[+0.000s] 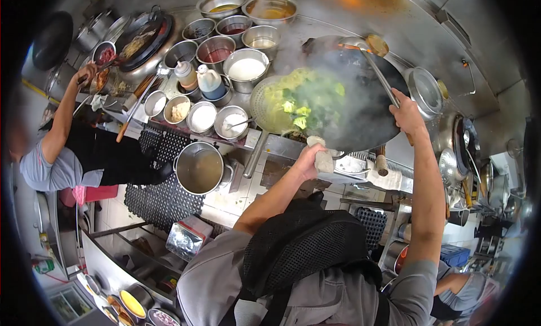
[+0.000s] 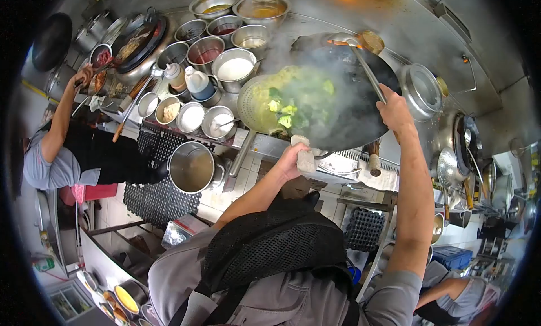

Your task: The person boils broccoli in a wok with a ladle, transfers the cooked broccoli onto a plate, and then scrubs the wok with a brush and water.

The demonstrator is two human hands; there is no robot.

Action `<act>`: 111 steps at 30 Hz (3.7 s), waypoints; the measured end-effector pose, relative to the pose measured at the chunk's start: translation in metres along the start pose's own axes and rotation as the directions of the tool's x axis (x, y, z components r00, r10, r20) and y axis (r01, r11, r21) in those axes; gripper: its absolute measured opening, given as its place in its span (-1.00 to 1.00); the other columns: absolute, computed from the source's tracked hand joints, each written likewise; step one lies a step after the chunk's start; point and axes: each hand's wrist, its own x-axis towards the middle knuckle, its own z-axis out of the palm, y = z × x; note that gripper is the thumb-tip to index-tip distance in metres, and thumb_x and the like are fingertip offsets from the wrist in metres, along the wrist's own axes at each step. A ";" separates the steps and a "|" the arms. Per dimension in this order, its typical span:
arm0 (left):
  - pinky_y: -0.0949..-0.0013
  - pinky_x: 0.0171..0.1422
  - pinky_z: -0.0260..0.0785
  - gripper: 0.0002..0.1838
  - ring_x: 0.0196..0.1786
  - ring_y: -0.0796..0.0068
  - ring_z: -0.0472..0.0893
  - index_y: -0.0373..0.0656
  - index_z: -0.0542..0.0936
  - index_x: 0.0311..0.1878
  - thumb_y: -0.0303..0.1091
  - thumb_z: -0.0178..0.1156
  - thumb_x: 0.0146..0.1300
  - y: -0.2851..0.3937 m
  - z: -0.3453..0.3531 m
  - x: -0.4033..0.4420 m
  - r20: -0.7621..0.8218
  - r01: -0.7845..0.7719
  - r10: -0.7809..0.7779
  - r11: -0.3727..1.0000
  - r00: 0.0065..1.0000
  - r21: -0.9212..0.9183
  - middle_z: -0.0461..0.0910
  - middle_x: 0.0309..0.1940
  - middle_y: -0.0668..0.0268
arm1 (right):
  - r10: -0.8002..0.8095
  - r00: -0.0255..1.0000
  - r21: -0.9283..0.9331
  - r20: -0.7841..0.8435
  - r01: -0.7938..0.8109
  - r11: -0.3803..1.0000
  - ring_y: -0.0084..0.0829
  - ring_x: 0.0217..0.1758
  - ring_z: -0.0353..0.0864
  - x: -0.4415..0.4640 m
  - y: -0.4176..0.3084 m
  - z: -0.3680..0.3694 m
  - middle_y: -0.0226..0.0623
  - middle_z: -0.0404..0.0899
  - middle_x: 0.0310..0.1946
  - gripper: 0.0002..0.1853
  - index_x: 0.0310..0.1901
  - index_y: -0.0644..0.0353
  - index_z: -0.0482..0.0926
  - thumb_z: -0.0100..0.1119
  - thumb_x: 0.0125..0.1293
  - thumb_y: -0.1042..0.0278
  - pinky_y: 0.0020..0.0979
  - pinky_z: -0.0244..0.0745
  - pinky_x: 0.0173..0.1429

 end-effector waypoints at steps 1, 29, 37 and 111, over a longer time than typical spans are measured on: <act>0.01 0.14 0.64 -0.75 -0.07 0.14 0.73 -0.21 0.52 0.02 -0.35 0.19 0.32 -0.001 -0.003 -0.001 -0.005 -0.010 0.010 1.000 1.000 -0.004 0.65 -0.10 0.13 | 0.004 1.000 -0.044 0.009 -0.004 0.999 -0.21 -0.38 0.70 -0.001 -0.005 -0.004 0.00 0.70 -0.21 -0.37 0.47 0.08 0.43 0.24 0.35 0.43 -0.18 0.59 -0.26; 0.52 -0.56 0.26 -0.67 -0.49 0.38 0.51 -0.24 0.59 -0.03 -0.18 0.20 0.31 -0.029 -0.005 0.044 0.095 -0.065 0.132 0.856 0.987 -0.512 0.60 -0.20 0.12 | -0.213 0.936 -0.659 0.279 0.348 0.666 -0.29 -0.71 0.50 -0.017 -0.245 -0.152 -0.12 0.55 -0.62 -0.37 0.43 0.18 0.47 0.12 0.26 0.54 -0.20 0.42 -0.62; 0.42 -0.47 0.41 -0.71 -0.43 0.33 0.56 -0.24 0.57 -0.09 -0.23 0.20 0.23 -0.042 0.046 0.050 0.048 -0.182 0.199 0.953 0.979 -0.242 0.61 -0.33 0.19 | -0.685 0.722 -0.672 0.093 0.554 0.492 0.01 -0.20 0.62 0.011 -0.090 -0.169 0.02 0.67 -0.27 -0.45 0.39 0.09 0.51 0.21 0.33 0.44 -0.03 0.54 -0.12; 0.05 0.27 0.43 -0.59 0.16 -0.11 0.53 -0.22 0.50 0.13 -0.43 0.37 0.25 -0.005 -0.080 0.002 0.239 -0.039 0.737 -0.278 0.632 0.960 0.46 0.07 0.01 | -0.211 0.947 0.892 0.241 -0.131 0.433 -0.62 -0.67 0.38 0.020 0.044 0.117 -0.40 0.47 -0.48 -0.36 0.60 0.24 0.16 0.10 0.58 0.36 -0.56 0.31 -0.61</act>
